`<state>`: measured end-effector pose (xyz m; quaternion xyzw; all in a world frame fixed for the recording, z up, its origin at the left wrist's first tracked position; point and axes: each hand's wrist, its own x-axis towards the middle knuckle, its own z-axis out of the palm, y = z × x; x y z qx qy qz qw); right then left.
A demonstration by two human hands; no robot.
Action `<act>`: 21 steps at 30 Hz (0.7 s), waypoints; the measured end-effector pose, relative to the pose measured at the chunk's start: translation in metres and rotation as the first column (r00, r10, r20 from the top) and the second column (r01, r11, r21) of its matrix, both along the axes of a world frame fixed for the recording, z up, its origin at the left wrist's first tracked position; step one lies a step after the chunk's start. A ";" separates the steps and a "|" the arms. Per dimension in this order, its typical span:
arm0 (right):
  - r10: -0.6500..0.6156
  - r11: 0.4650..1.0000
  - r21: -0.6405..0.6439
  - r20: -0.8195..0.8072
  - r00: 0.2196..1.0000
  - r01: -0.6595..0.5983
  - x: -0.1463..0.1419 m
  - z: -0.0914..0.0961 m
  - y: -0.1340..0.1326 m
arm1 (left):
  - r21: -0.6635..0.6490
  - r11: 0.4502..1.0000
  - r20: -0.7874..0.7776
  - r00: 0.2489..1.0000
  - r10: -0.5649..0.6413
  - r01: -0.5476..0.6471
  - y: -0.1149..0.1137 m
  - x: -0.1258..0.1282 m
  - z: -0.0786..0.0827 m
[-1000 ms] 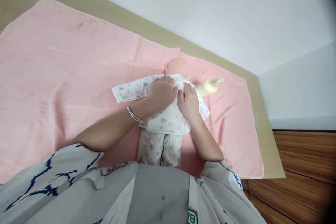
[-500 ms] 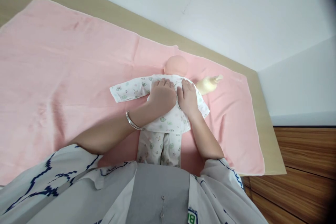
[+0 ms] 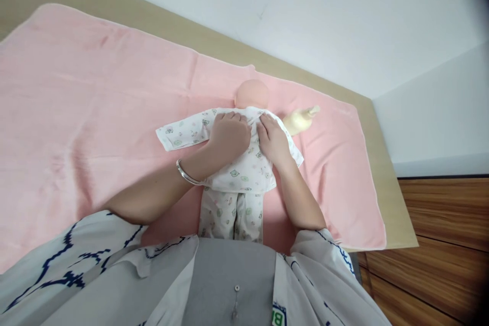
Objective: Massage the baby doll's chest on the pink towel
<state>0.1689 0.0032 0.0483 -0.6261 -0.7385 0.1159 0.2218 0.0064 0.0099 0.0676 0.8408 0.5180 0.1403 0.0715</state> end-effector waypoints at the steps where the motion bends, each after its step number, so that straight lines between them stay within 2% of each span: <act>1: -0.004 1.000 0.014 -0.005 1.000 0.004 0.005 -0.003 0.006 | -0.002 1.000 -0.038 0.999 -0.008 0.008 -0.004 0.001 0.002; 3: -0.017 0.999 0.028 0.001 1.000 0.017 0.010 -0.006 0.012 | 0.003 1.000 -0.070 0.997 -0.025 0.026 -0.009 0.001 0.005; 6: -0.057 0.998 0.020 0.042 0.997 0.056 0.001 -0.004 0.004 | 0.015 1.000 0.003 1.000 -0.017 0.017 -0.001 -0.001 0.001; 12: -0.054 0.997 0.057 0.132 0.990 0.047 -0.032 0.002 -0.030 | 0.031 0.994 0.241 0.966 0.095 -0.106 0.022 -0.001 -0.026; 18: -0.040 0.998 -0.051 0.018 0.999 0.041 -0.015 0.010 -0.019 | 0.035 0.989 0.375 0.920 0.119 -0.142 0.020 0.001 -0.040; 21: -0.060 0.997 0.049 -0.025 0.998 0.061 -0.010 0.012 -0.018 | 0.023 0.989 0.447 0.886 0.122 -0.148 0.021 -0.001 -0.045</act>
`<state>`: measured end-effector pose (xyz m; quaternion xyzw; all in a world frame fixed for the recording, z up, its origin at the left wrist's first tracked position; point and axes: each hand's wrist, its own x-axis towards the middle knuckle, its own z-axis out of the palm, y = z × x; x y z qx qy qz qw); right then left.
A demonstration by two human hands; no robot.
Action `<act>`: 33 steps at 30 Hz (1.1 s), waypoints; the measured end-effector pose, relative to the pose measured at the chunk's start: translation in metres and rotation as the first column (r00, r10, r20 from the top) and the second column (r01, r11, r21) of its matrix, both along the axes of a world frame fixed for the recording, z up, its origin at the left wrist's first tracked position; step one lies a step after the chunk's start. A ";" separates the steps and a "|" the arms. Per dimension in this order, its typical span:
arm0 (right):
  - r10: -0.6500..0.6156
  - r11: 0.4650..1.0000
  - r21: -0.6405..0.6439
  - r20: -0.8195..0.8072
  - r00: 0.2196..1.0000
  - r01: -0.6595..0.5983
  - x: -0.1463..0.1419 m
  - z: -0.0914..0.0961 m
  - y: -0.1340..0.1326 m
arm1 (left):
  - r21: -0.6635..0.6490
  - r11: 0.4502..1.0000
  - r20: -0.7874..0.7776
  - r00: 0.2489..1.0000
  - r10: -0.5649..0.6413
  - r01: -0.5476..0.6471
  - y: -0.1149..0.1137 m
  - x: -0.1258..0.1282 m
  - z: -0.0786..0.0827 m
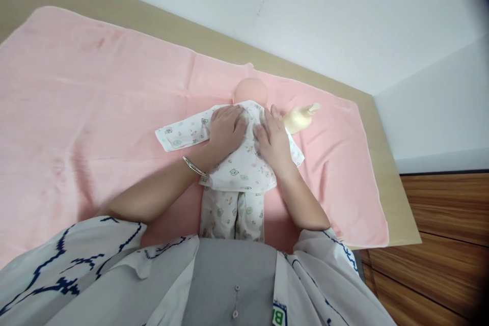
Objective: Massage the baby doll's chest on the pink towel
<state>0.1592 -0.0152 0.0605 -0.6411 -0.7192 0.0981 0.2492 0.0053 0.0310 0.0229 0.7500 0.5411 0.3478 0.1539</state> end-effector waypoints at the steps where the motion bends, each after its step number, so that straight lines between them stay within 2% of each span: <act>1: 0.002 0.999 0.051 0.008 1.000 -0.002 -0.001 -0.002 -0.001 | 0.006 1.000 0.022 1.000 -0.004 0.004 0.001 -0.001 -0.002; 3: 0.023 0.993 0.115 0.043 0.999 -0.027 -0.006 -0.012 -0.002 | 0.032 0.999 0.067 0.998 -0.007 0.005 0.003 -0.001 -0.007; 7: 0.069 0.987 0.141 0.095 0.993 -0.082 -0.012 -0.032 -0.003 | 0.084 0.996 0.139 0.990 -0.018 0.006 0.006 -0.002 -0.014; 12: 0.072 0.943 0.317 0.092 0.993 -0.098 -0.011 -0.033 -0.007 | 0.111 0.994 0.162 0.986 -0.030 0.012 0.006 -0.002 -0.014; 17: 0.116 0.973 0.188 0.121 0.986 -0.137 -0.017 -0.033 -0.009 | 0.096 0.995 0.173 0.985 -0.028 0.012 0.007 -0.002 -0.016; 22: 0.101 0.969 0.217 0.101 0.990 -0.121 -0.019 -0.032 -0.015 | 0.074 0.997 0.177 0.983 -0.039 0.026 0.007 -0.003 -0.017; 26: 0.104 0.980 0.154 0.156 0.982 -0.128 -0.025 -0.039 -0.014 | 0.049 0.999 0.160 0.987 -0.024 0.017 0.008 -0.003 -0.016; 29: 0.153 0.974 0.143 0.148 0.977 -0.175 -0.021 -0.033 -0.012 | 0.024 1.000 0.125 0.992 -0.019 0.016 0.007 -0.003 -0.012; 31: 0.158 0.962 0.208 0.108 0.981 -0.178 -0.010 -0.019 -0.012 | -0.005 0.999 0.078 0.996 -0.035 0.035 0.003 -0.003 -0.005; 33: 0.108 0.938 0.324 0.054 0.993 -0.119 0.005 -0.001 -0.015 | -0.033 0.998 0.021 0.998 -0.061 0.061 -0.006 0.000 0.004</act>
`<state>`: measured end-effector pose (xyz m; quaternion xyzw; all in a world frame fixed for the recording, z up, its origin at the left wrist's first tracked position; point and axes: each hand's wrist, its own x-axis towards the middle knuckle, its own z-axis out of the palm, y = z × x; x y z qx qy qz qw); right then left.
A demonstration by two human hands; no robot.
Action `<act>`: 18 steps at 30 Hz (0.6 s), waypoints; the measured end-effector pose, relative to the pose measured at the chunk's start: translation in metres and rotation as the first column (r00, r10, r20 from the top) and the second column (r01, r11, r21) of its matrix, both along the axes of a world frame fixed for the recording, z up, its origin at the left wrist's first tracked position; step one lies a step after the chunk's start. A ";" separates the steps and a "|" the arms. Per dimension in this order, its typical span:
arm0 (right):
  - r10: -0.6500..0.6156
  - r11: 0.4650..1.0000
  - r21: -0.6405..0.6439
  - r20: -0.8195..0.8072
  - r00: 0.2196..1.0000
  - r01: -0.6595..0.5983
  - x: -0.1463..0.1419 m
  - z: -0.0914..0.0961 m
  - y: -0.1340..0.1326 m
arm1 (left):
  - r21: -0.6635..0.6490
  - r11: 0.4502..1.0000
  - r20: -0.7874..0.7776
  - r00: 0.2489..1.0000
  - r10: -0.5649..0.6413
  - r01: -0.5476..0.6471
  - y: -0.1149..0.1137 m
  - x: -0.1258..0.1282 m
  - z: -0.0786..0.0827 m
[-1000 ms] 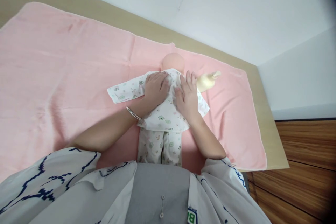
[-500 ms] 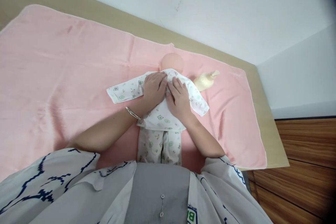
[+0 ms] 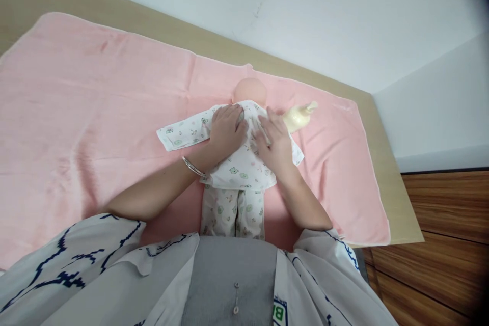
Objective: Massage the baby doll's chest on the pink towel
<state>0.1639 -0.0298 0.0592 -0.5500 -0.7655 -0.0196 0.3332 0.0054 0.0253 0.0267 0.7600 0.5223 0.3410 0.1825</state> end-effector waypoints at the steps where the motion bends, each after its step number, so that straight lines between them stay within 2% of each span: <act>1: -0.037 0.998 0.059 -0.033 0.999 0.039 0.009 0.010 -0.001 | -0.017 1.000 -0.029 0.999 -0.017 0.017 -0.006 0.002 0.005; 3: -0.097 0.981 0.160 -0.076 0.992 0.108 0.027 0.026 -0.004 | -0.073 0.995 -0.057 0.996 -0.069 0.065 -0.018 0.008 0.018; 5: -0.166 0.962 0.201 -0.098 0.981 0.183 0.045 0.037 -0.003 | -0.161 0.975 0.011 0.988 -0.156 0.156 -0.029 0.017 0.031; 7: -0.234 0.953 0.172 -0.105 0.967 0.249 0.062 0.040 0.002 | -0.242 0.917 0.250 0.934 -0.256 0.316 -0.033 0.027 0.044; 8: -0.257 0.953 0.138 -0.104 0.961 0.269 0.068 0.039 0.005 | -0.269 0.869 0.421 0.862 -0.281 0.415 -0.032 0.033 0.050; 9: -0.267 0.956 0.100 -0.098 0.959 0.276 0.074 0.038 0.009 | -0.292 0.804 0.602 0.753 -0.267 0.518 -0.030 0.040 0.055; 11: -0.265 0.963 0.020 -0.077 0.961 0.268 0.080 0.033 0.015 | -0.330 0.644 0.866 0.493 -0.084 0.690 -0.023 0.053 0.064; 12: -0.264 0.964 -0.012 -0.061 0.963 0.264 0.081 0.032 0.017 | -0.353 0.562 0.917 0.397 0.046 0.748 -0.018 0.060 0.067; 13: -0.266 0.964 -0.033 -0.043 0.963 0.264 0.080 0.031 0.018 | -0.371 0.498 0.928 0.338 0.159 0.784 -0.014 0.065 0.070; 14: -0.270 0.962 -0.043 -0.025 0.962 0.269 0.078 0.031 0.018 | -0.389 0.451 0.920 0.312 0.238 0.804 -0.011 0.070 0.072; 15: -0.276 0.960 -0.043 -0.009 0.961 0.275 0.075 0.031 0.018 | -0.405 0.427 0.910 0.309 0.277 0.809 -0.009 0.074 0.073; 18: -0.286 0.958 -0.020 0.015 0.958 0.287 0.069 0.033 0.015 | -0.426 0.431 0.902 0.339 0.267 0.796 -0.006 0.080 0.075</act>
